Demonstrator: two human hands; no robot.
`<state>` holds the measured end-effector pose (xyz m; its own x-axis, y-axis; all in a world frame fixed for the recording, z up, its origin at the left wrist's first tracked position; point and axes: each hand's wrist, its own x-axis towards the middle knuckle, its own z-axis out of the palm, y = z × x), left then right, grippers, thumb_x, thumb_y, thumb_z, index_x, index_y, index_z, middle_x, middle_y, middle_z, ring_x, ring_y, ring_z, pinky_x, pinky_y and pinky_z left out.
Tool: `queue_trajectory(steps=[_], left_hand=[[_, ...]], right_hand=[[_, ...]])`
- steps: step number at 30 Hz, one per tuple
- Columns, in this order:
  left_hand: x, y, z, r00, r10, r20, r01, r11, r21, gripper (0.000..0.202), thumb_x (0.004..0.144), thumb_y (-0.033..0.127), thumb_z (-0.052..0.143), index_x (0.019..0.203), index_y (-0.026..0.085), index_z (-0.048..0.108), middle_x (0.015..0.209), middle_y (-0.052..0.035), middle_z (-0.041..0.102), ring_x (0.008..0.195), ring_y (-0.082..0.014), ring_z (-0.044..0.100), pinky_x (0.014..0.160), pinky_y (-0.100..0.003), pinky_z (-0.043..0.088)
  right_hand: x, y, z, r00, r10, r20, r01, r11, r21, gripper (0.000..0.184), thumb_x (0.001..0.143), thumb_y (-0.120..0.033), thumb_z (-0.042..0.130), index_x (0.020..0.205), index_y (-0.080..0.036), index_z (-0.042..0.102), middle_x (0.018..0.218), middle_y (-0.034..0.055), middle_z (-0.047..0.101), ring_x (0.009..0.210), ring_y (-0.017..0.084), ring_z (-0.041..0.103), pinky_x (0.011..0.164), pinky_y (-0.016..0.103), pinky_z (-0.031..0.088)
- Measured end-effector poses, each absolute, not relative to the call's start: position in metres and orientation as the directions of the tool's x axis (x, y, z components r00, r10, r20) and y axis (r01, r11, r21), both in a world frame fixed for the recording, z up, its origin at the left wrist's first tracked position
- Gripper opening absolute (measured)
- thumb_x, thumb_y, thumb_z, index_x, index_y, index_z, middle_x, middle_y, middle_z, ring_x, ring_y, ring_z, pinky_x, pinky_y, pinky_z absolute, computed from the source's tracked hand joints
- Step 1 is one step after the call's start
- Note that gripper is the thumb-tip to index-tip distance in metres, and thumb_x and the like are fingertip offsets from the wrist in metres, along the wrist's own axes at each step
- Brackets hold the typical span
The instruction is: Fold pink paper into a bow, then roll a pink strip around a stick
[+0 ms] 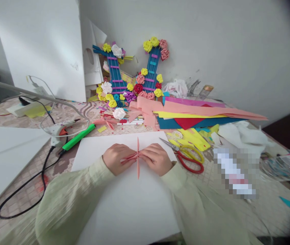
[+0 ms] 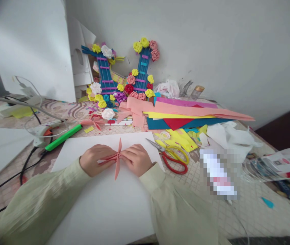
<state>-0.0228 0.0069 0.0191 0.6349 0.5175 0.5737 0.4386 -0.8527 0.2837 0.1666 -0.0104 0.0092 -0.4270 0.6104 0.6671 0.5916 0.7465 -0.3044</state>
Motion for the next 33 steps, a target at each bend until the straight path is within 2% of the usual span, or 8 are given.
queue_trajectory(steps=[6, 10, 14, 23, 28, 33], left_hand=[[-0.021, 0.009, 0.015, 0.624, 0.46, 0.631, 0.449, -0.873, 0.192, 0.017, 0.078, 0.024, 0.048, 0.086, 0.015, 0.061, 0.07, -0.0043, 0.066, 0.066, -0.0162, 0.061, 0.064, -0.028, 0.047], [-0.021, 0.008, 0.013, 0.617, 0.444, 0.65, 0.404, -0.887, 0.222, 0.018, 0.08, 0.024, 0.047, 0.081, 0.016, 0.062, 0.067, -0.0033, 0.067, 0.061, -0.0138, 0.061, 0.061, -0.025, 0.047], [-0.022, 0.007, 0.012, 0.593, 0.489, 0.64, 0.448, -0.861, 0.242, 0.022, 0.082, 0.027, 0.045, 0.079, 0.016, 0.064, 0.057, -0.0021, 0.065, 0.052, -0.0124, 0.058, 0.054, -0.023, 0.045], [-0.023, 0.005, 0.014, 0.596, 0.488, 0.637, 0.486, -0.851, 0.197, 0.031, 0.085, 0.031, 0.04, 0.072, 0.018, 0.065, 0.05, 0.001, 0.062, 0.046, -0.01, 0.056, 0.049, -0.019, 0.043], [-0.022, 0.004, 0.014, 0.575, 0.533, 0.621, 0.517, -0.825, 0.229, 0.031, 0.084, 0.032, 0.039, 0.073, 0.019, 0.065, 0.05, 0.0007, 0.062, 0.047, -0.0103, 0.056, 0.049, -0.019, 0.043], [-0.02, 0.002, 0.017, 0.538, 0.527, 0.658, 0.511, -0.825, 0.243, 0.023, 0.081, 0.032, 0.046, 0.08, 0.018, 0.064, 0.062, -0.001, 0.066, 0.054, -0.0117, 0.059, 0.053, -0.02, 0.045]], right_hand=[[0.166, -0.011, 0.008, -0.434, 0.6, 0.672, 0.576, 0.759, -0.305, 0.011, 0.076, -0.019, 0.054, 0.082, -0.018, 0.063, 0.074, 0.003, 0.067, 0.068, 0.014, 0.054, 0.068, 0.03, 0.042], [0.164, -0.013, 0.009, -0.422, 0.604, 0.676, 0.555, 0.762, -0.334, 0.011, 0.077, -0.02, 0.054, 0.081, -0.017, 0.063, 0.072, 0.0033, 0.066, 0.068, 0.014, 0.054, 0.067, 0.029, 0.042], [0.163, -0.015, 0.011, -0.416, 0.598, 0.685, 0.548, 0.766, -0.336, 0.011, 0.077, -0.019, 0.054, 0.079, -0.015, 0.063, 0.07, 0.0038, 0.066, 0.067, 0.014, 0.054, 0.065, 0.029, 0.042], [0.157, -0.015, 0.011, -0.393, 0.561, 0.729, 0.546, 0.78, -0.307, 0.009, 0.076, -0.018, 0.055, 0.074, -0.016, 0.064, 0.065, 0.003, 0.065, 0.062, 0.014, 0.053, 0.062, 0.029, 0.043], [0.156, -0.016, 0.011, -0.375, 0.551, 0.745, 0.547, 0.781, -0.302, 0.01, 0.077, -0.017, 0.054, 0.075, -0.016, 0.063, 0.065, 0.0028, 0.065, 0.062, 0.013, 0.053, 0.062, 0.029, 0.043], [0.159, -0.015, 0.013, -0.346, 0.551, 0.76, 0.553, 0.774, -0.308, 0.009, 0.076, -0.017, 0.054, 0.075, -0.016, 0.063, 0.067, 0.0041, 0.066, 0.064, 0.013, 0.053, 0.062, 0.028, 0.044]])
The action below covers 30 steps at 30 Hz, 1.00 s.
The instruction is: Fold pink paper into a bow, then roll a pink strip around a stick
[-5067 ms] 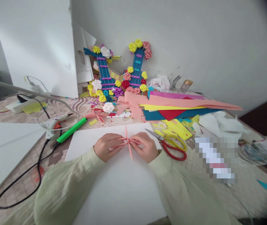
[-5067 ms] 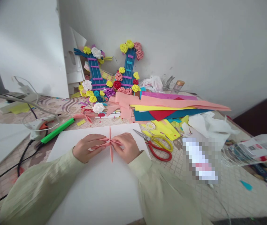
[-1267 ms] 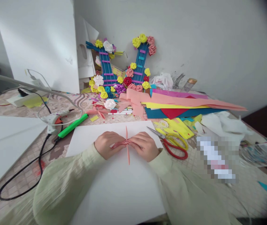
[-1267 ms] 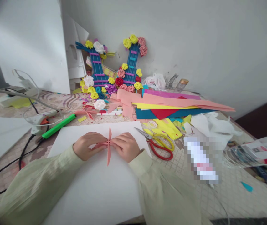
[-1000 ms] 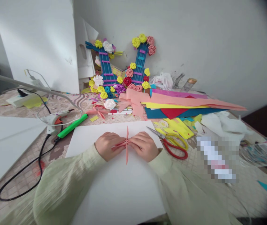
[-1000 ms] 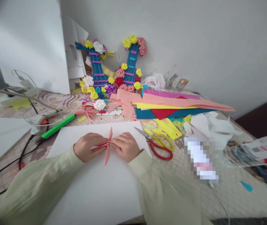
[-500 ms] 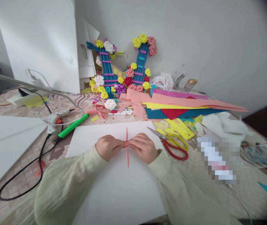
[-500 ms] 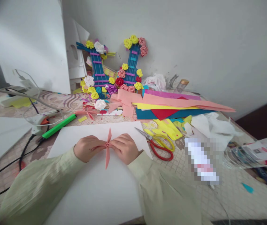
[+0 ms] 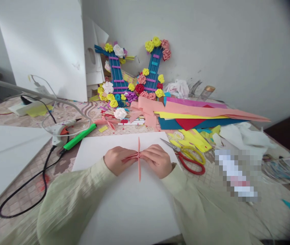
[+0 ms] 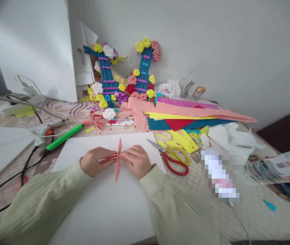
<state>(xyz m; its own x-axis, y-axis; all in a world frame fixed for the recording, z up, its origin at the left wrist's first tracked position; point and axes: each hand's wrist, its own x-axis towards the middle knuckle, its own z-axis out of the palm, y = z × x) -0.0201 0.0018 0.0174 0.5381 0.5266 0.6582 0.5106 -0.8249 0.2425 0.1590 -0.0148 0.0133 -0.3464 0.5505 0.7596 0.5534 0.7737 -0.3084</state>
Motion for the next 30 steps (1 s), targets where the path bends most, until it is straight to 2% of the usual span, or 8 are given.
queue_trajectory(steps=[3, 7, 11, 18, 24, 30], left_hand=[[-0.02, 0.003, 0.018, 0.588, 0.506, 0.631, 0.491, -0.843, 0.218, 0.024, 0.081, 0.034, 0.044, 0.081, 0.018, 0.063, 0.064, -0.0005, 0.067, 0.056, -0.0125, 0.06, 0.054, -0.022, 0.044], [-0.022, 0.005, 0.017, 0.616, 0.523, 0.589, 0.499, -0.838, 0.221, 0.028, 0.084, 0.032, 0.04, 0.079, 0.021, 0.065, 0.055, 0.0013, 0.064, 0.048, -0.0109, 0.057, 0.048, -0.021, 0.04], [-0.022, 0.006, 0.013, 0.61, 0.505, 0.611, 0.462, -0.853, 0.245, 0.026, 0.084, 0.031, 0.041, 0.074, 0.021, 0.064, 0.055, 0.0015, 0.064, 0.049, -0.0097, 0.057, 0.052, -0.02, 0.04], [-0.021, 0.008, 0.001, 0.598, 0.474, 0.646, 0.462, -0.863, 0.206, 0.034, 0.084, 0.031, 0.036, 0.064, 0.02, 0.06, 0.048, 0.0007, 0.06, 0.045, -0.0099, 0.053, 0.049, -0.021, 0.037], [-0.021, 0.009, -0.001, 0.606, 0.515, 0.606, 0.492, -0.842, 0.222, 0.043, 0.085, 0.033, 0.029, 0.056, 0.02, 0.058, 0.044, 0.0, 0.058, 0.042, -0.0102, 0.051, 0.047, -0.022, 0.036], [-0.02, 0.009, 0.004, 0.588, 0.614, 0.527, 0.576, -0.775, 0.26, 0.031, 0.081, 0.031, 0.036, 0.067, 0.022, 0.062, 0.054, -0.0003, 0.063, 0.049, -0.0117, 0.055, 0.05, -0.022, 0.039]], right_hand=[[0.161, -0.014, 0.013, -0.347, 0.552, 0.758, 0.548, 0.775, -0.314, 0.008, 0.076, -0.016, 0.055, 0.077, -0.016, 0.063, 0.068, 0.0042, 0.066, 0.064, 0.013, 0.053, 0.063, 0.029, 0.044], [0.161, -0.014, 0.012, -0.363, 0.556, 0.748, 0.524, 0.786, -0.33, 0.008, 0.075, -0.016, 0.055, 0.078, -0.016, 0.063, 0.068, 0.004, 0.066, 0.064, 0.013, 0.054, 0.063, 0.029, 0.044], [0.16, -0.014, 0.011, -0.38, 0.575, 0.724, 0.508, 0.784, -0.356, 0.009, 0.076, -0.017, 0.054, 0.078, -0.017, 0.063, 0.068, 0.0036, 0.065, 0.065, 0.014, 0.054, 0.062, 0.028, 0.043], [0.157, -0.015, 0.008, -0.409, 0.589, 0.697, 0.487, 0.787, -0.38, 0.012, 0.078, -0.016, 0.051, 0.076, -0.017, 0.063, 0.065, 0.003, 0.065, 0.064, 0.013, 0.053, 0.061, 0.028, 0.043], [0.154, -0.013, 0.007, -0.417, 0.601, 0.682, 0.501, 0.778, -0.38, 0.016, 0.079, -0.016, 0.049, 0.074, -0.018, 0.064, 0.065, 0.0019, 0.065, 0.063, 0.012, 0.053, 0.062, 0.027, 0.042], [0.161, -0.008, 0.004, -0.381, 0.69, 0.616, 0.519, 0.711, -0.475, 0.014, 0.079, -0.02, 0.05, 0.085, -0.018, 0.063, 0.077, 0.0035, 0.066, 0.073, 0.014, 0.055, 0.068, 0.029, 0.044]])
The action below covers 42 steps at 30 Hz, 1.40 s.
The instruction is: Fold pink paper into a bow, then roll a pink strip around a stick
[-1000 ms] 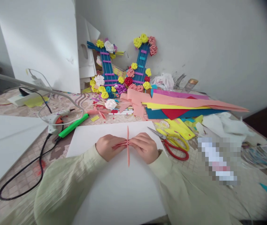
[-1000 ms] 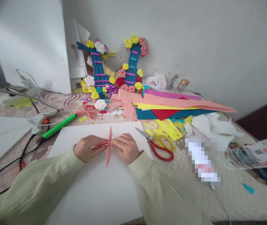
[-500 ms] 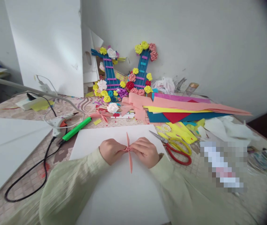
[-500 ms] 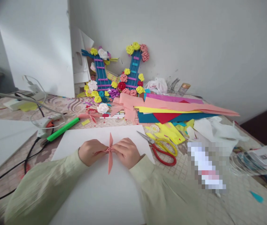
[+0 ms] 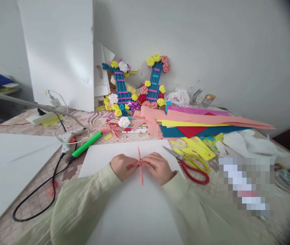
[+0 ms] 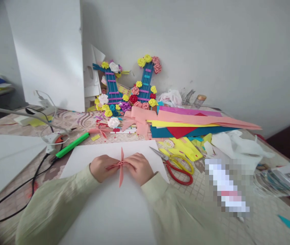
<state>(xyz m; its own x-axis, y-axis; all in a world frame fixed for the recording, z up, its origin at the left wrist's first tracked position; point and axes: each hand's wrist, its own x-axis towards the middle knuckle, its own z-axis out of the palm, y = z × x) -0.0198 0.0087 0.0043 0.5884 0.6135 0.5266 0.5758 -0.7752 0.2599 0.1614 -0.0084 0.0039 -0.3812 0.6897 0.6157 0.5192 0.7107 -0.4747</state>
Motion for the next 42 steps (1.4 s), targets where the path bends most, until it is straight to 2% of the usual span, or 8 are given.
queue_trajectory(steps=[4, 8, 16, 26, 32, 37, 39, 42], left_hand=[[-0.023, 0.012, 0.004, 0.57, 0.674, 0.471, 0.611, -0.73, 0.305, 0.02, 0.072, 0.032, 0.049, 0.084, 0.022, 0.062, 0.068, -0.0012, 0.066, 0.058, -0.0137, 0.059, 0.056, -0.023, 0.043], [-0.026, 0.017, -0.002, 0.576, 0.696, 0.43, 0.609, -0.715, 0.342, 0.037, 0.066, 0.036, 0.057, 0.098, 0.019, 0.057, 0.076, -0.0031, 0.066, 0.068, -0.016, 0.061, 0.063, -0.026, 0.047], [-0.032, 0.025, 0.002, 0.567, 0.712, 0.415, 0.631, -0.699, 0.337, 0.023, 0.072, 0.033, 0.054, 0.089, 0.019, 0.061, 0.079, -0.0034, 0.067, 0.074, -0.0154, 0.061, 0.067, -0.027, 0.049], [-0.077, 0.047, 0.051, 0.324, 0.789, 0.522, 0.828, -0.504, 0.247, 0.024, 0.077, 0.034, 0.045, 0.083, 0.018, 0.062, 0.086, -0.0043, 0.066, 0.078, -0.0192, 0.061, 0.071, -0.029, 0.047], [-0.084, 0.083, 0.094, 0.091, 0.815, 0.572, 0.943, -0.256, 0.214, 0.032, 0.082, 0.038, 0.038, 0.096, 0.017, 0.058, 0.096, -0.0094, 0.062, 0.092, -0.0242, 0.055, 0.082, -0.035, 0.04], [-0.086, 0.119, 0.082, 0.063, 0.924, 0.377, 0.971, -0.145, 0.191, 0.023, 0.076, 0.034, 0.053, 0.089, 0.016, 0.059, 0.09, -0.0074, 0.061, 0.086, -0.0226, 0.056, 0.077, -0.036, 0.043], [-0.09, 0.124, 0.073, 0.06, 0.949, 0.309, 0.974, -0.123, 0.188, 0.027, 0.081, 0.032, 0.048, 0.1, 0.014, 0.052, 0.1, -0.0067, 0.055, 0.088, -0.0173, 0.054, 0.076, -0.037, 0.045], [-0.1, 0.122, 0.069, 0.034, 0.955, 0.295, 0.976, -0.095, 0.196, 0.029, 0.083, 0.031, 0.044, 0.107, 0.015, 0.049, 0.107, -0.0078, 0.052, 0.093, -0.0182, 0.053, 0.08, -0.039, 0.044]], right_hand=[[0.168, -0.005, 0.002, -0.395, 0.728, 0.56, 0.516, 0.68, -0.52, 0.022, 0.074, -0.027, 0.057, 0.093, -0.018, 0.061, 0.087, 0.0051, 0.066, 0.082, 0.017, 0.055, 0.074, 0.033, 0.044], [0.171, -0.005, 0.003, -0.393, 0.767, 0.506, 0.539, 0.639, -0.549, 0.04, 0.07, -0.034, 0.061, 0.107, -0.019, 0.055, 0.099, 0.0072, 0.062, 0.093, 0.02, 0.053, 0.082, 0.037, 0.042], [0.181, 0.0, 0.005, -0.09, 0.814, 0.574, 0.509, 0.533, -0.676, 0.031, 0.081, -0.028, 0.045, 0.109, -0.017, 0.05, 0.098, 0.0085, 0.059, 0.091, 0.017, 0.054, 0.082, 0.034, 0.044], [0.181, 0.001, 0.004, 0.012, 0.791, 0.612, 0.515, 0.52, -0.682, 0.027, 0.082, -0.029, 0.039, 0.102, -0.017, 0.053, 0.091, 0.0084, 0.062, 0.083, 0.017, 0.059, 0.074, 0.032, 0.048], [0.181, 0.0, 0.005, 0.028, 0.783, 0.622, 0.521, 0.519, -0.678, 0.027, 0.082, -0.029, 0.038, 0.101, -0.016, 0.054, 0.089, 0.0085, 0.063, 0.08, 0.017, 0.059, 0.071, 0.031, 0.048], [0.182, 0.002, 0.004, 0.027, 0.781, 0.624, 0.528, 0.519, -0.672, 0.027, 0.083, -0.029, 0.038, 0.098, -0.016, 0.055, 0.088, 0.0089, 0.063, 0.079, 0.017, 0.06, 0.069, 0.03, 0.049], [0.182, 0.002, 0.003, 0.029, 0.779, 0.627, 0.527, 0.521, -0.671, 0.027, 0.083, -0.029, 0.037, 0.098, -0.016, 0.055, 0.089, 0.0092, 0.063, 0.08, 0.017, 0.06, 0.069, 0.031, 0.049], [0.183, 0.002, 0.003, 0.029, 0.778, 0.627, 0.52, 0.524, -0.674, 0.027, 0.083, -0.029, 0.038, 0.099, -0.016, 0.055, 0.09, 0.0092, 0.063, 0.08, 0.017, 0.059, 0.07, 0.031, 0.049]])
